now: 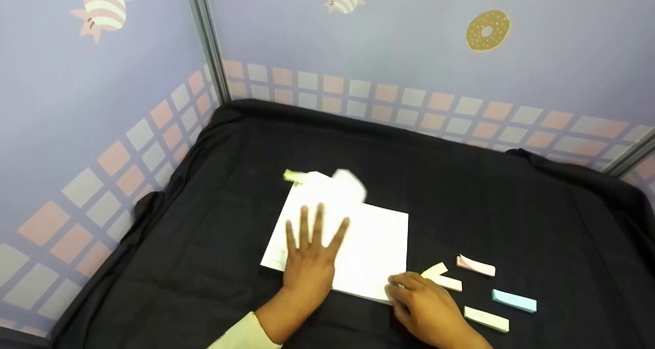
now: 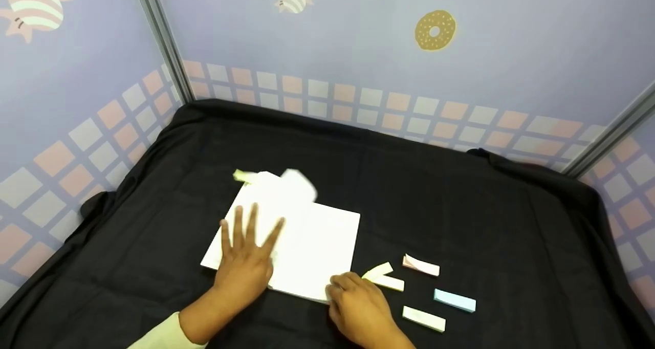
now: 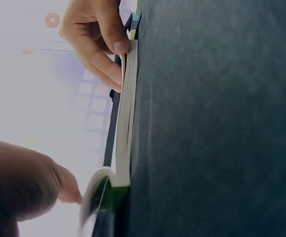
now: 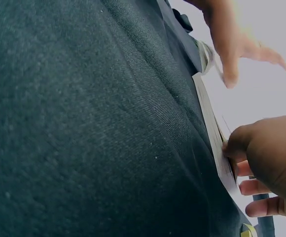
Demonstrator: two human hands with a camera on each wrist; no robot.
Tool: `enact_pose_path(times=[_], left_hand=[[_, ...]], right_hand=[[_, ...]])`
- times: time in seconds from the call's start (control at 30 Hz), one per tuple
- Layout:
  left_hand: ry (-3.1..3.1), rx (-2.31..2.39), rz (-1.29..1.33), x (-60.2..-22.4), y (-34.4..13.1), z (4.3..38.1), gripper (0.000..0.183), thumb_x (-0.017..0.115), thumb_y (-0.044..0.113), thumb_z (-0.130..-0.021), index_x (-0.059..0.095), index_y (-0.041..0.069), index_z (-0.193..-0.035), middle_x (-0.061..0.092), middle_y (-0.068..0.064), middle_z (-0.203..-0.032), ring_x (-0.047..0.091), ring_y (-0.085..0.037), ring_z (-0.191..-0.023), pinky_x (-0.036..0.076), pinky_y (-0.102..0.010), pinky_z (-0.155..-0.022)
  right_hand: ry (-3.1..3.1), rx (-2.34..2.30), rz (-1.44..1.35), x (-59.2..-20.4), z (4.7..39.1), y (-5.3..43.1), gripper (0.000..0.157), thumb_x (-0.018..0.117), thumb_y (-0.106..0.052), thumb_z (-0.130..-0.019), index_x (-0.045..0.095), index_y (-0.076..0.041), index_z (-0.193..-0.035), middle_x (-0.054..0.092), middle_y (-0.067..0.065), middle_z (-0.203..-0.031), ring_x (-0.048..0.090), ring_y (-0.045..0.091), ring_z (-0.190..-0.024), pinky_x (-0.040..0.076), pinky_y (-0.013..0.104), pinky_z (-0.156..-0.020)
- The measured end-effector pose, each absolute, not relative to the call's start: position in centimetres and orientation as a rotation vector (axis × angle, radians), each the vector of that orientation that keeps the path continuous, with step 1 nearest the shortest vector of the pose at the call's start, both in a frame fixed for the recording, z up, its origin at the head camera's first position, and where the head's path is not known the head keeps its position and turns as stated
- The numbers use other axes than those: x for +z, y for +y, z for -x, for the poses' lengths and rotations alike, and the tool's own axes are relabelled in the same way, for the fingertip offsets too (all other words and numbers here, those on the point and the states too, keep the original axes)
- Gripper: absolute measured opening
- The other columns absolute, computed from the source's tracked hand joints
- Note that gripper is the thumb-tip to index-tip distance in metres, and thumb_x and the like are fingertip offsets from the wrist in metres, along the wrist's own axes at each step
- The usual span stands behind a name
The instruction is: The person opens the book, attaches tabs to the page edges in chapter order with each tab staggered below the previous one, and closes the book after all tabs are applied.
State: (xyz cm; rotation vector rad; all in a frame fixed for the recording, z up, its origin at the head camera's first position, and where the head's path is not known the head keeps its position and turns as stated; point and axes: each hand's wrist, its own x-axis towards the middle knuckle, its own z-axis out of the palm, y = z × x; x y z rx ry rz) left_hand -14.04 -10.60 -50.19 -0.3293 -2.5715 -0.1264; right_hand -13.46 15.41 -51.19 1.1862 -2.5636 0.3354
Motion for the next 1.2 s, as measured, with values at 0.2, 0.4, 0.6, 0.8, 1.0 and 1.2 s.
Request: enact_pose_path(times=[0.2, 0.4, 0.6, 0.8, 1.0, 1.2], left_hand=[[-2.643, 0.055, 0.828, -50.07, -10.62, 13.67, 0.013, 0.065, 0.019, -0.081, 0.069, 0.02, -0.093, 0.054, 0.001, -0.131, 0.031, -0.028, -0.135, 0.024, -0.048, -0.107], [-2.81, -0.026, 0.806, -50.11, -10.25, 13.3, 0.046, 0.06, 0.058, -0.08, 0.066, 0.016, -0.098, 0.058, -0.002, -0.12, 0.036, -0.029, -0.131, 0.027, -0.05, -0.105], [-2.795, -0.027, 0.788, -50.12, -10.27, 13.5, 0.042, 0.065, 0.057, -0.077, 0.065, 0.018, -0.092, 0.056, -0.002, -0.116, 0.038, -0.03, -0.128, 0.03, -0.052, -0.102], [-2.773, -0.078, 0.789, -49.97, -10.57, 13.8, 0.041, 0.068, 0.055, -0.075, 0.064, 0.017, -0.091, 0.058, -0.001, -0.112, 0.041, -0.027, -0.125, 0.032, -0.05, -0.101], [-2.719, -0.191, 0.681, -50.09, -10.53, 14.0, 0.049, 0.061, 0.033, -0.084, 0.054, 0.008, -0.125, 0.062, -0.006, -0.113, 0.05, -0.025, -0.118, 0.038, -0.045, -0.097], [-2.464, -0.47, 0.435, -50.6, -10.2, 14.2, 0.098, 0.072, 0.025, -0.075, 0.011, 0.005, -0.148, 0.055, -0.018, -0.12, 0.061, -0.029, -0.093, 0.05, -0.04, -0.074]], right_hand=[[-2.516, 0.288, -1.114, -51.28, 13.44, 15.2, 0.014, 0.07, -0.013, -0.079, 0.069, -0.017, -0.092, 0.066, -0.008, -0.097, 0.061, 0.008, -0.093, 0.051, 0.027, -0.077], [-2.433, 0.335, -1.041, -51.06, 13.64, 15.09, 0.011, 0.073, -0.019, -0.078, 0.064, -0.021, -0.083, 0.064, -0.012, -0.088, 0.06, 0.006, -0.083, 0.051, 0.026, -0.068], [-2.311, 0.459, -1.035, -50.68, 13.96, 15.04, 0.014, 0.074, -0.018, -0.077, 0.067, -0.019, -0.089, 0.064, -0.011, -0.094, 0.06, 0.007, -0.088, 0.05, 0.027, -0.07], [-2.274, 0.487, -0.964, -50.5, 13.88, 15.36, 0.033, 0.077, -0.021, -0.073, 0.069, -0.017, -0.104, 0.063, -0.006, -0.11, 0.061, 0.011, -0.096, 0.051, 0.028, -0.071], [-2.317, 0.463, -0.891, -50.6, 13.68, 15.57, 0.072, 0.083, -0.022, -0.066, 0.053, -0.015, -0.131, 0.055, 0.003, -0.122, 0.063, 0.012, -0.079, 0.049, 0.024, -0.053], [-2.388, 0.446, -0.979, -50.98, 13.61, 15.66, 0.042, 0.075, -0.019, -0.077, 0.065, -0.023, -0.118, 0.054, 0.002, -0.124, 0.059, 0.017, -0.096, 0.05, 0.026, -0.056]])
